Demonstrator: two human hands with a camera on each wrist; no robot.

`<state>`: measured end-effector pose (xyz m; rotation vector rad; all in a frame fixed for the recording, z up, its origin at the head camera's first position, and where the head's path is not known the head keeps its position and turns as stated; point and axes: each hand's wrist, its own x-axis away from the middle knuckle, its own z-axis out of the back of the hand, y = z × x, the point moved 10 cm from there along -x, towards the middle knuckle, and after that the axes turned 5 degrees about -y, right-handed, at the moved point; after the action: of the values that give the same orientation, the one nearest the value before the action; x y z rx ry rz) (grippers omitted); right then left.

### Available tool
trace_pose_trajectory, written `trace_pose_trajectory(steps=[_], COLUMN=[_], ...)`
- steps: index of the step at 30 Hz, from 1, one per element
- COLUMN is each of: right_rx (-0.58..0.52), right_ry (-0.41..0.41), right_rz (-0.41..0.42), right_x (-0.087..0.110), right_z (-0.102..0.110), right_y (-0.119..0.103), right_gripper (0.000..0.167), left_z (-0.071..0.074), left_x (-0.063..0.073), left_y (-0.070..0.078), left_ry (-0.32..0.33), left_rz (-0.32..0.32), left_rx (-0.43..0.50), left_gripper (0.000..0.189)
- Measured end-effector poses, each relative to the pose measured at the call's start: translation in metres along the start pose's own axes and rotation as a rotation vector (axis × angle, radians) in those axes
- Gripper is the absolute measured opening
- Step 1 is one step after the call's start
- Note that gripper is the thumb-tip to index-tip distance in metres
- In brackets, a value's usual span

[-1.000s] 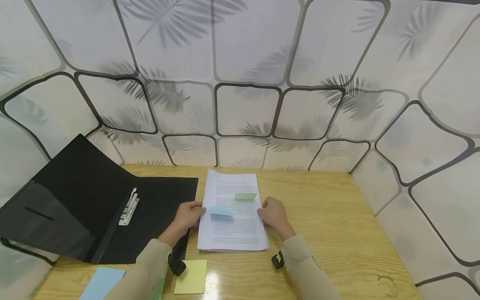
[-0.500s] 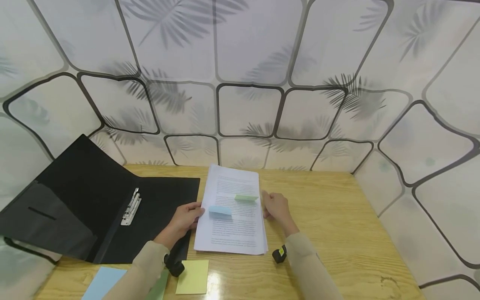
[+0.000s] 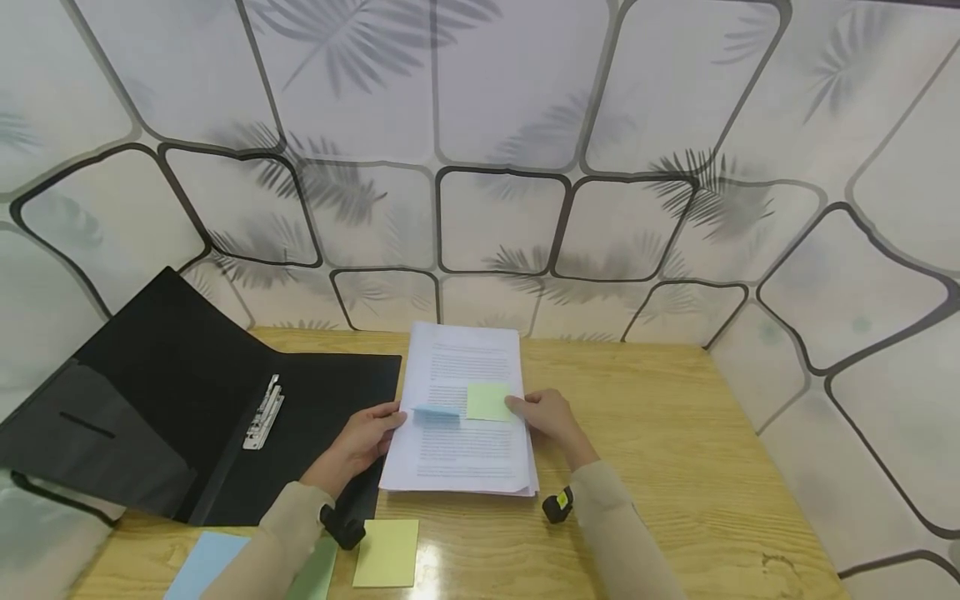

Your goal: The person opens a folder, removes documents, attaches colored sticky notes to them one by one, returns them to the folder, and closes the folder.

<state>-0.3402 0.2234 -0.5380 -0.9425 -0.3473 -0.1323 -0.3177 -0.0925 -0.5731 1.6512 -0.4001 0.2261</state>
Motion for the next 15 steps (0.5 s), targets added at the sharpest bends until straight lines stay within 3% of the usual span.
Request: trace_pose_trajectory(steps=[5,10,15], right_rx=[-0.163,-0.360,-0.387], right_ry=[-0.042,-0.086,-0.062], right_rz=[0.049,0.055,0.032], right_x=[-0.003,-0.007,-0.008], right_z=[-0.005,-0.013,-0.016], right_y=[0.001,0.004,0.008], right_gripper=[0.045,0.039,0.036], left_z=[0.001,0.002,0.003], left_x=[0.000,0.001,0.002], left_y=[-0.002,-0.003,-0.002], left_ry=[-0.003,0.028,0.048], left_rz=[0.013,-0.006,-0.026], left_rx=[0.005,-0.058,-0.113], left_gripper=[0.046,0.046,0.047])
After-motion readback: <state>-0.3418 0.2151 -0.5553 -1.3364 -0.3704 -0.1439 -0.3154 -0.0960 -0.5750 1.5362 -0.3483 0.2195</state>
